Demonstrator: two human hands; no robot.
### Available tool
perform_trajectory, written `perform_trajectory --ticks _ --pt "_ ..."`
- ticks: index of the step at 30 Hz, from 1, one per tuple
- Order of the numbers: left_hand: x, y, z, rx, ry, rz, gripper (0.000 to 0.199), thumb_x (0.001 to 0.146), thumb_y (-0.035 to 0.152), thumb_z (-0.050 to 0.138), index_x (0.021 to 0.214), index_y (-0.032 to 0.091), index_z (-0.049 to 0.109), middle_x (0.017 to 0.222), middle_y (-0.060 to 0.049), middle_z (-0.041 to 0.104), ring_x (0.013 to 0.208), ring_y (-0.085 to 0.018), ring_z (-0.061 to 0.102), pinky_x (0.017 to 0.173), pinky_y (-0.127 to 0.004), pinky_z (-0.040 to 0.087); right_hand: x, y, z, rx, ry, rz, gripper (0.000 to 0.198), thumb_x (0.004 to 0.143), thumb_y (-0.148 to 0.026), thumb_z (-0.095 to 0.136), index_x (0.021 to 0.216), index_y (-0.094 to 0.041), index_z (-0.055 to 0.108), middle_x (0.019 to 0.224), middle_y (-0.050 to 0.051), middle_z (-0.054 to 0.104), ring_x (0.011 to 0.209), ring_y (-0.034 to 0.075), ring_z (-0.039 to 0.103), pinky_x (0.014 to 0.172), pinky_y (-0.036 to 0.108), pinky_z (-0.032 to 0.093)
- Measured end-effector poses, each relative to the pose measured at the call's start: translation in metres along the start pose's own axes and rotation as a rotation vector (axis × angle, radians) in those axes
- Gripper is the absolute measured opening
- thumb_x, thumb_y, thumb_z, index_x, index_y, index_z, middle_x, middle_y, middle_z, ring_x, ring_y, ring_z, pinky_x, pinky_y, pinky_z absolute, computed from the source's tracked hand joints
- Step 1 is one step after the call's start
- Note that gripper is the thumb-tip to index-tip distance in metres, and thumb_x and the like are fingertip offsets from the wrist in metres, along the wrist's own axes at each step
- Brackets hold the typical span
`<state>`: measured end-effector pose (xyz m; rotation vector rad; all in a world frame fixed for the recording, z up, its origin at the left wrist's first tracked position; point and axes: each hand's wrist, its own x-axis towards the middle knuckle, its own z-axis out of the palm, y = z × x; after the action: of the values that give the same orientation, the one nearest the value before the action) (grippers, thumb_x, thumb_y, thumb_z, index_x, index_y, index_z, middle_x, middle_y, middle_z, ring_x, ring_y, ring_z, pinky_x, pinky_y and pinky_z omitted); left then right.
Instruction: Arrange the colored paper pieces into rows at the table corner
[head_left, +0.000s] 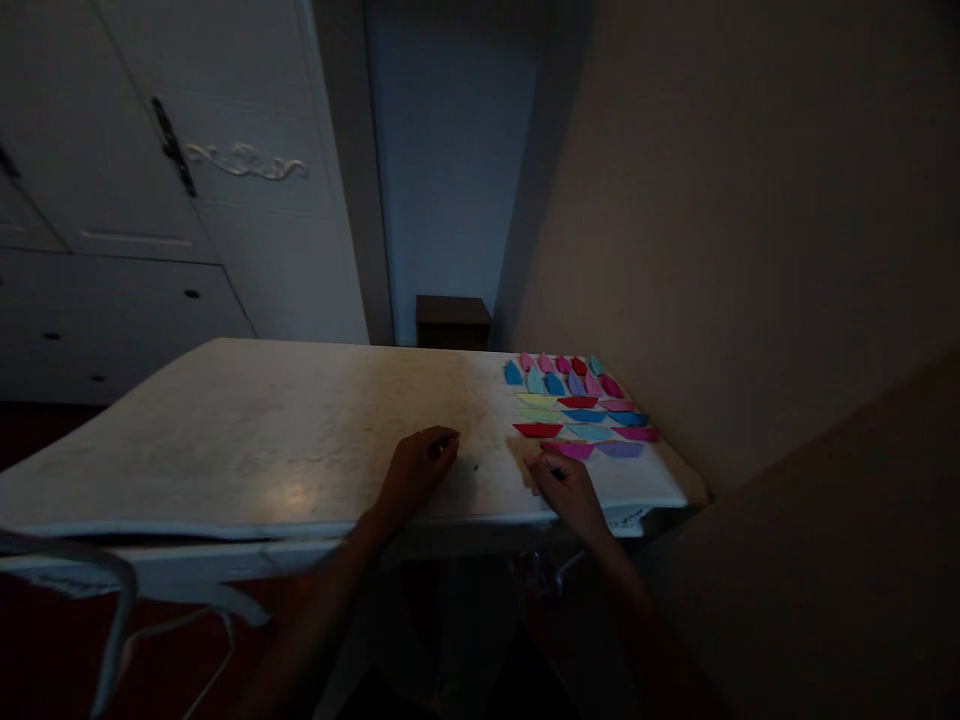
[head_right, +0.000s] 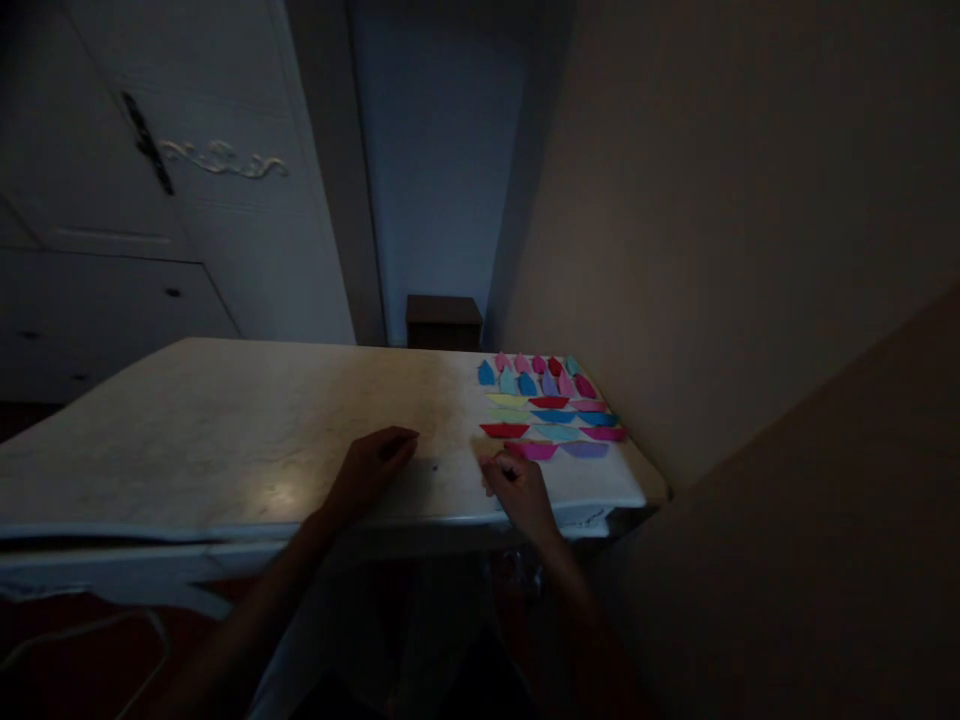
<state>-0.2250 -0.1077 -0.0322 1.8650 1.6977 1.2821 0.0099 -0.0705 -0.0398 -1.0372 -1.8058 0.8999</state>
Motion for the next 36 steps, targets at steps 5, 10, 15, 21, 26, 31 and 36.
perform_trajectory --ticks 5,10,15,21,26,31,36 --pt "-0.007 -0.018 -0.038 -0.149 0.015 -0.127 0.023 0.076 0.026 0.056 0.089 0.018 0.072 0.083 -0.004 0.074 0.075 -0.018 0.067 0.070 -0.028 0.050 0.015 -0.023 0.047 0.025 -0.141 0.001 0.045 0.088 -0.045 0.051 0.051 -0.020 0.052 0.051 -0.002 0.052 0.051 0.012 0.049 0.052 0.024 0.036" --pt "-0.013 -0.031 -0.061 -0.390 -0.015 -0.193 0.019 0.071 0.025 0.052 0.076 0.017 0.068 0.068 -0.002 0.067 0.063 -0.015 0.060 0.059 -0.024 0.045 0.040 -0.047 0.100 -0.032 -0.338 -0.039 0.043 0.089 -0.042 0.050 0.052 -0.019 0.055 0.053 -0.002 0.054 0.054 0.011 0.050 0.055 0.023 0.035" --pt "-0.016 -0.032 -0.063 -0.440 0.035 -0.183 0.015 0.067 0.022 0.049 0.061 0.017 0.061 0.060 0.001 0.059 0.060 -0.012 0.052 0.059 -0.023 0.041 0.055 -0.059 0.137 -0.298 -0.313 -0.063 0.035 0.087 -0.034 0.050 0.057 -0.019 0.058 0.055 -0.001 0.055 0.055 0.012 0.050 0.053 0.024 0.027" --pt "-0.019 -0.031 -0.062 -0.581 0.107 -0.251 0.014 0.067 0.023 0.048 0.060 0.017 0.059 0.057 0.002 0.054 0.057 -0.012 0.048 0.056 -0.023 0.037 0.045 -0.054 0.139 -0.393 -0.263 -0.138 0.037 0.089 -0.039 0.050 0.059 -0.019 0.056 0.055 -0.001 0.055 0.054 0.012 0.048 0.054 0.025 0.025" --pt "-0.019 -0.031 -0.063 -0.590 0.131 -0.264 0.014 0.066 0.024 0.049 0.060 0.017 0.059 0.054 0.002 0.051 0.055 -0.011 0.046 0.053 -0.022 0.035 0.040 -0.052 0.135 -0.321 -0.255 -0.153 0.039 0.089 -0.040 0.050 0.057 -0.018 0.052 0.054 -0.002 0.051 0.053 0.011 0.046 0.052 0.024 0.026" --pt "-0.018 -0.031 -0.062 -0.597 0.139 -0.277 0.014 0.067 0.024 0.050 0.061 0.016 0.060 0.055 0.002 0.052 0.054 -0.010 0.045 0.052 -0.022 0.034 0.040 -0.054 0.134 -0.303 -0.279 -0.143 0.038 0.089 -0.039 0.050 0.056 -0.018 0.050 0.053 -0.002 0.050 0.053 0.011 0.046 0.053 0.024 0.026" --pt "-0.018 -0.032 -0.061 -0.634 0.162 -0.292 0.013 0.066 0.023 0.051 0.061 0.016 0.060 0.057 0.001 0.055 0.055 -0.011 0.047 0.053 -0.022 0.035 0.040 -0.054 0.133 -0.297 -0.280 -0.162 0.038 0.089 -0.039 0.050 0.057 -0.018 0.051 0.053 -0.002 0.050 0.053 0.011 0.045 0.053 0.024 0.026"
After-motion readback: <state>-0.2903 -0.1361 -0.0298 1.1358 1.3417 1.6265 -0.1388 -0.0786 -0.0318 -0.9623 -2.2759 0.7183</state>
